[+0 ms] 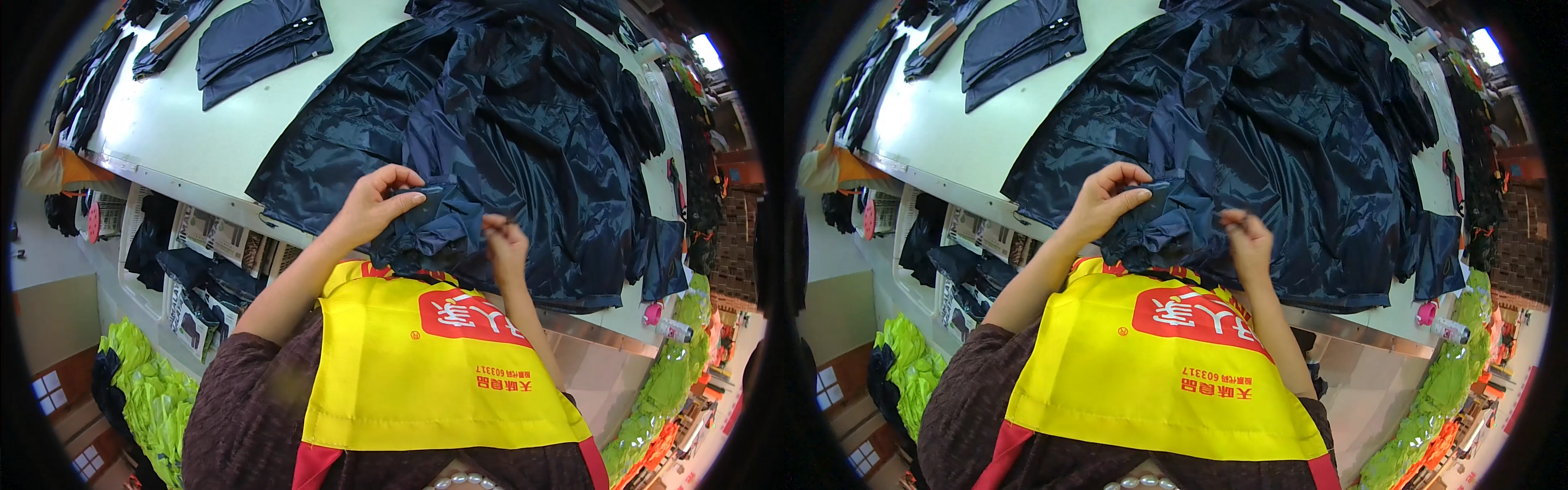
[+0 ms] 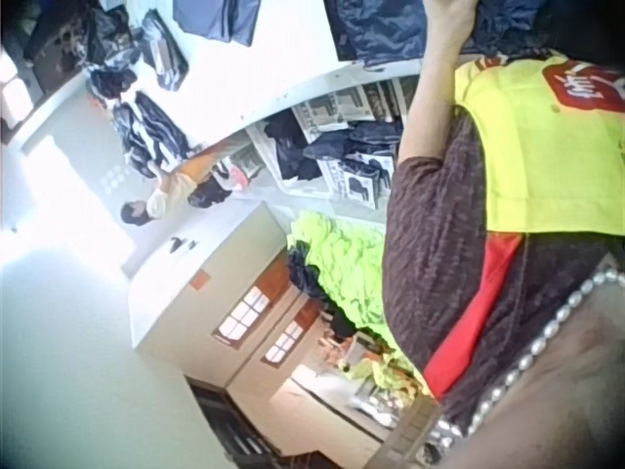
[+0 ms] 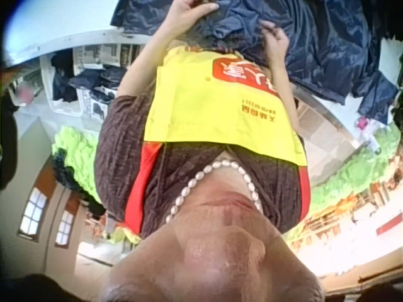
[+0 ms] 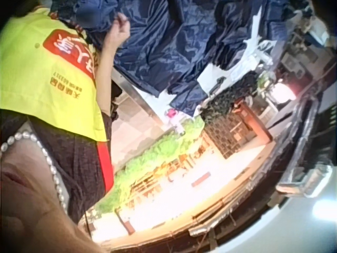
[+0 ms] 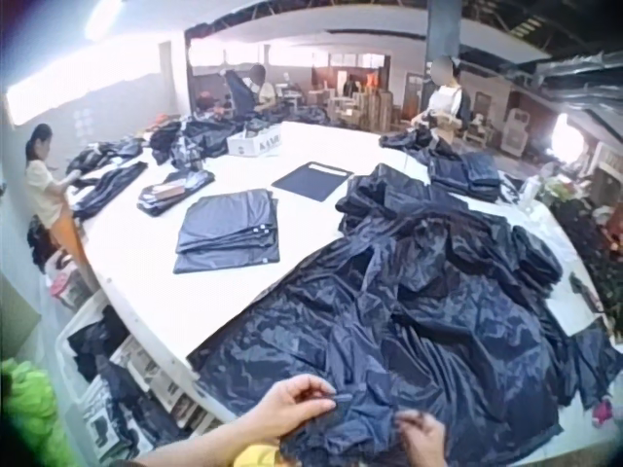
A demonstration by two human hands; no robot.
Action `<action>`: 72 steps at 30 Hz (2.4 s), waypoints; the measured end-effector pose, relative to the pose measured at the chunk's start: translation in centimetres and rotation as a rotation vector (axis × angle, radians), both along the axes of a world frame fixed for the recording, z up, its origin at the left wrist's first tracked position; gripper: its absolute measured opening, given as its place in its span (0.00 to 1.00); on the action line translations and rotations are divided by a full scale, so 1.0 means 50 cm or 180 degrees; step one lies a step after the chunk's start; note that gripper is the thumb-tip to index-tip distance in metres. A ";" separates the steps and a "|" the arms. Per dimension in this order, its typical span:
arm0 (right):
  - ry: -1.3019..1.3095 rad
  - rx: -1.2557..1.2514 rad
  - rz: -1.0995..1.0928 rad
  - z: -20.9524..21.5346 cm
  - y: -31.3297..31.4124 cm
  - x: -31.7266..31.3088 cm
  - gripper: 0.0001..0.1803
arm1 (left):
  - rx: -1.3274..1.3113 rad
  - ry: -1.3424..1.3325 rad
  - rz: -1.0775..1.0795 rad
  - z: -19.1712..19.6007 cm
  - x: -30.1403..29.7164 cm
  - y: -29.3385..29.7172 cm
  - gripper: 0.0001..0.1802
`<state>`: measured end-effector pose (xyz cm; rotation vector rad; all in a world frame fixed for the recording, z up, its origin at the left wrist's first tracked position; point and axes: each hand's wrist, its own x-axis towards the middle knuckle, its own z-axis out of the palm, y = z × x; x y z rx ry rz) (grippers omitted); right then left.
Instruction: The person folds a black jacket on a table, aligns the edges, zips it closed, and folds it into a compact rectangle. The folded jacket is then placed into a plastic bag and set aside.
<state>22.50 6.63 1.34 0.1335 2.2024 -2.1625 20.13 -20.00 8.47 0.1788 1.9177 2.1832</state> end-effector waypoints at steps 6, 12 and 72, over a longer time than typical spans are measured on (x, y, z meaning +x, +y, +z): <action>0.0583 -0.0363 0.0326 0.163 -0.061 -0.032 0.08 | -0.0253 0.0113 -0.0292 0.006 -0.008 0.004 0.15; -0.0785 -0.0047 0.0202 0.161 -0.064 -0.032 0.05 | -0.0892 0.0290 -0.0280 0.010 0.002 -0.002 0.21; 0.1010 0.1426 0.0936 0.191 -0.052 0.011 0.05 | 0.0946 -0.1310 -0.0283 0.056 0.031 0.061 0.08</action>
